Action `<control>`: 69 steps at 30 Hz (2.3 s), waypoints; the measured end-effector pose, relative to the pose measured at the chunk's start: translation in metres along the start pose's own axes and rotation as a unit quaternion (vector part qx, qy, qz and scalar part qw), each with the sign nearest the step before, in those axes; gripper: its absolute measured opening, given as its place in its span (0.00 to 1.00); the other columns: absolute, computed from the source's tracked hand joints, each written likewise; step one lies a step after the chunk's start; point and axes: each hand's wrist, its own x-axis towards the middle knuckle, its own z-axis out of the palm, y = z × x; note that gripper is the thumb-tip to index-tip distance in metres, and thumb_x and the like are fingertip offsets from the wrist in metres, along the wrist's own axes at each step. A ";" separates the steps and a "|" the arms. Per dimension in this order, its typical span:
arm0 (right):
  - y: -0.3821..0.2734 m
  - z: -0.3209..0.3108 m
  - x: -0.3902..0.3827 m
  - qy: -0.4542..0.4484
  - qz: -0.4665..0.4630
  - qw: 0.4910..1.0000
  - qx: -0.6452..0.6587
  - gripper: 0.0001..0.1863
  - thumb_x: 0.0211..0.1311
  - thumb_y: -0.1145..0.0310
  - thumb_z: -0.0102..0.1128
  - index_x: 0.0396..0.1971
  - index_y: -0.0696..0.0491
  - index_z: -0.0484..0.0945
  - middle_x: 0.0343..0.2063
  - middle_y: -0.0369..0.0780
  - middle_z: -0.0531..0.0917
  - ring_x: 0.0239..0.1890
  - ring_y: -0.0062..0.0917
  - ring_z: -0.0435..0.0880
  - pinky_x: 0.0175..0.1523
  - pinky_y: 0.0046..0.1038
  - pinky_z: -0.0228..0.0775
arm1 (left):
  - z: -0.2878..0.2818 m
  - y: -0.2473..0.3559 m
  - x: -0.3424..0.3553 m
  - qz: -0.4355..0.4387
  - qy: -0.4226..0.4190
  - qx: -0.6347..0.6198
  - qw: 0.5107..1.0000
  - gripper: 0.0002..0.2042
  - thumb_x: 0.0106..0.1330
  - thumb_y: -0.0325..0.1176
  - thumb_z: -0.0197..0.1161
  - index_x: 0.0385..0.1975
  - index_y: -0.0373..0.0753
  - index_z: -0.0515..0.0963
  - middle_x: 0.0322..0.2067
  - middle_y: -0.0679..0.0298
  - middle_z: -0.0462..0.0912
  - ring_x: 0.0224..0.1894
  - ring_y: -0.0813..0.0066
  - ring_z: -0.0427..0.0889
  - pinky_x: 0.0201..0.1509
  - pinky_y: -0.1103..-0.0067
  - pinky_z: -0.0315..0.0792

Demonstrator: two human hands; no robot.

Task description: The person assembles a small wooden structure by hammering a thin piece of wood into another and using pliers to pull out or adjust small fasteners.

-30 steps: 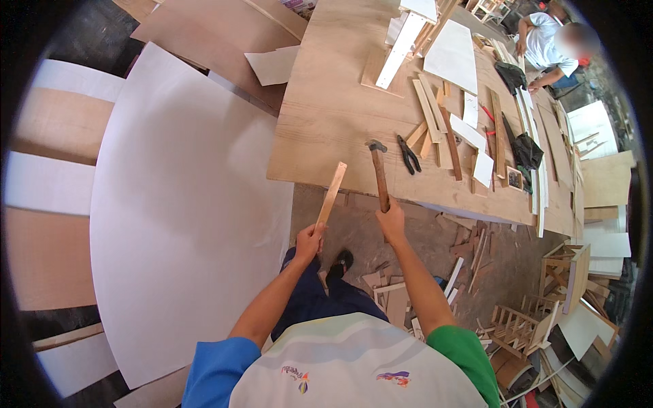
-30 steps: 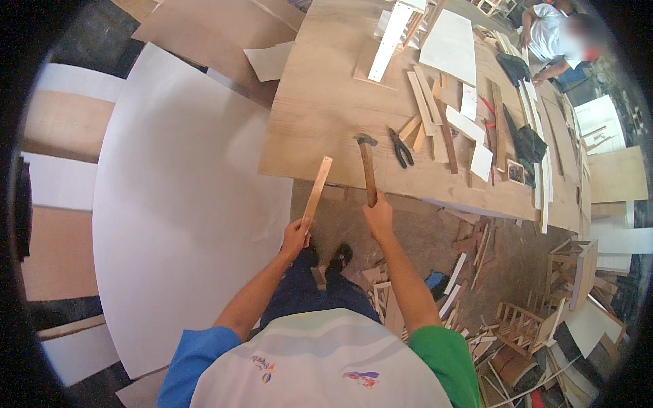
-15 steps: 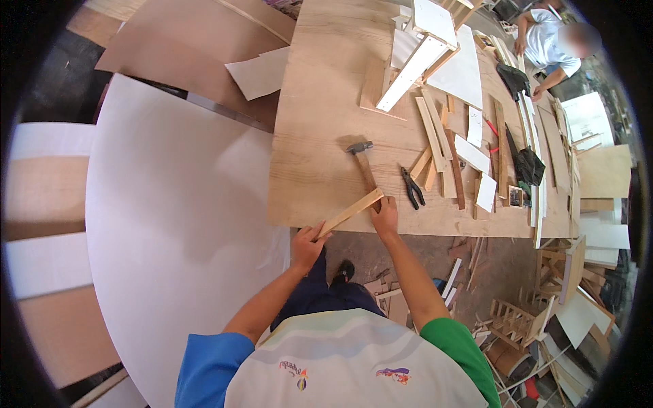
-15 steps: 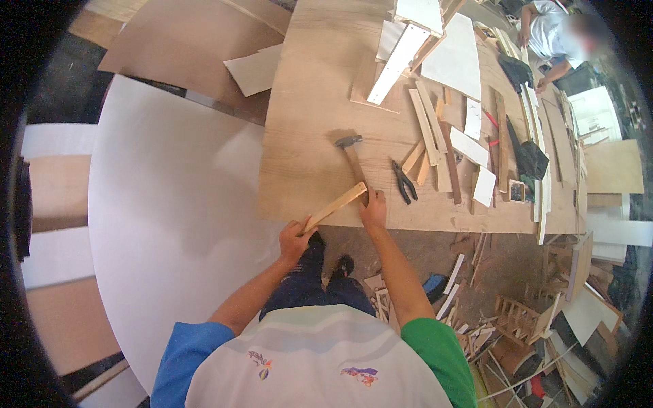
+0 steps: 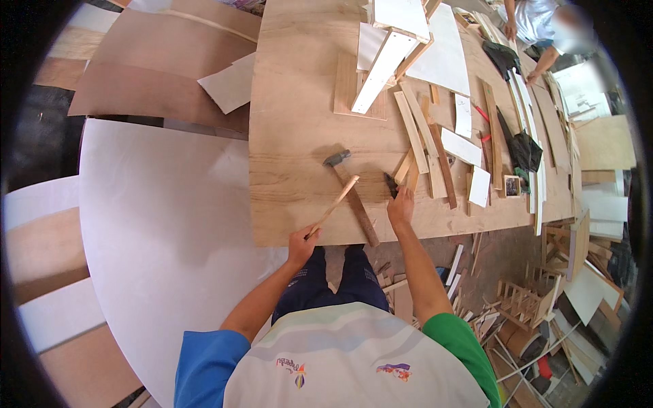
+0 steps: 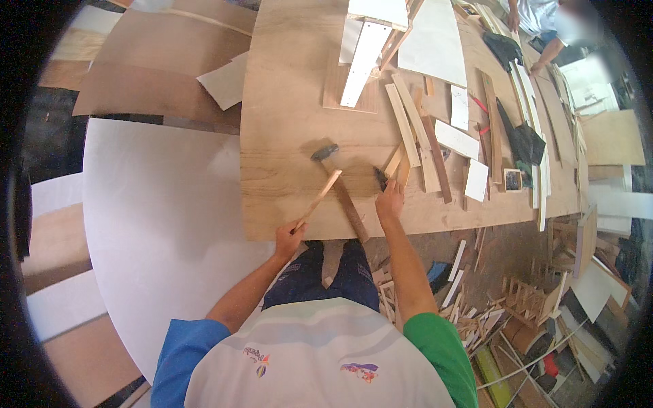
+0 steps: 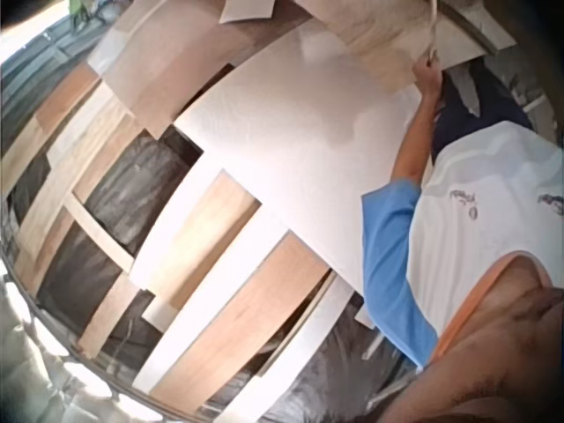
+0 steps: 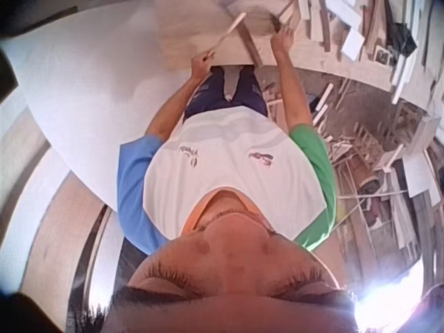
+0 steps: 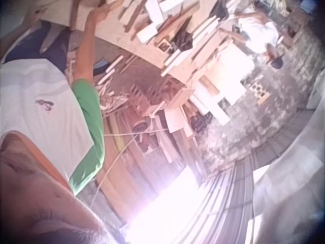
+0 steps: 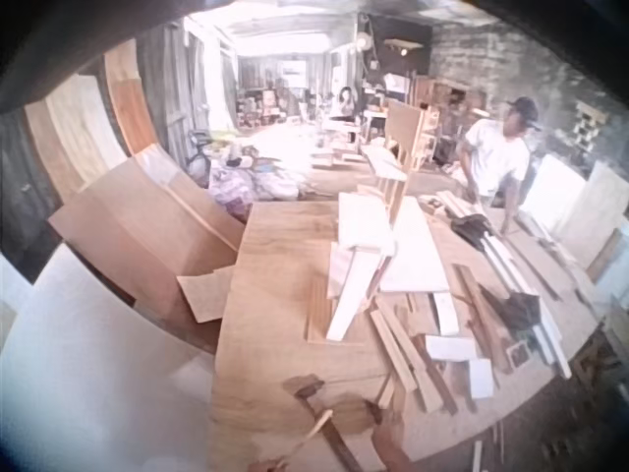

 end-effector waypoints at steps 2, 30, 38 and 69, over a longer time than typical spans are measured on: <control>-0.002 -0.008 0.010 -0.040 0.008 0.999 0.016 0.18 0.49 0.70 0.67 0.38 0.58 0.71 0.44 0.49 0.74 0.52 0.44 0.71 0.57 0.40 0.64 | 0.009 -0.001 -0.001 -0.081 -0.018 -0.051 0.995 0.11 0.63 0.36 0.62 0.35 0.34 0.83 0.13 0.66 0.71 0.17 0.81 0.68 0.22 0.79 0.63; -0.042 -0.043 -0.010 -0.169 -0.116 0.897 0.393 0.20 0.43 0.64 0.76 0.35 0.55 0.78 0.35 0.37 0.74 0.37 0.24 0.74 0.43 0.26 0.68 | 0.044 0.039 -0.012 -0.280 -0.039 -0.284 0.916 0.14 0.69 0.44 0.56 0.41 0.40 0.80 0.15 0.71 0.70 0.12 0.84 0.65 0.16 0.84 0.59; -0.084 -0.041 -0.027 -0.100 -0.065 0.910 0.398 0.21 0.41 0.65 0.77 0.34 0.57 0.79 0.36 0.37 0.74 0.36 0.23 0.73 0.42 0.26 0.68 | 0.023 0.057 -0.009 -0.247 -0.074 -0.267 0.928 0.15 0.71 0.42 0.53 0.43 0.38 0.79 0.15 0.69 0.70 0.14 0.83 0.66 0.17 0.83 0.60; -0.152 -0.020 -0.063 -0.014 0.022 0.932 0.361 0.25 0.49 0.72 0.62 0.48 0.60 0.66 0.30 0.53 0.80 0.36 0.48 0.81 0.43 0.42 0.71 | 0.007 0.037 -0.020 -0.097 -0.095 -0.113 0.984 0.11 0.69 0.32 0.54 0.47 0.37 0.74 0.17 0.70 0.71 0.19 0.84 0.68 0.22 0.82 0.64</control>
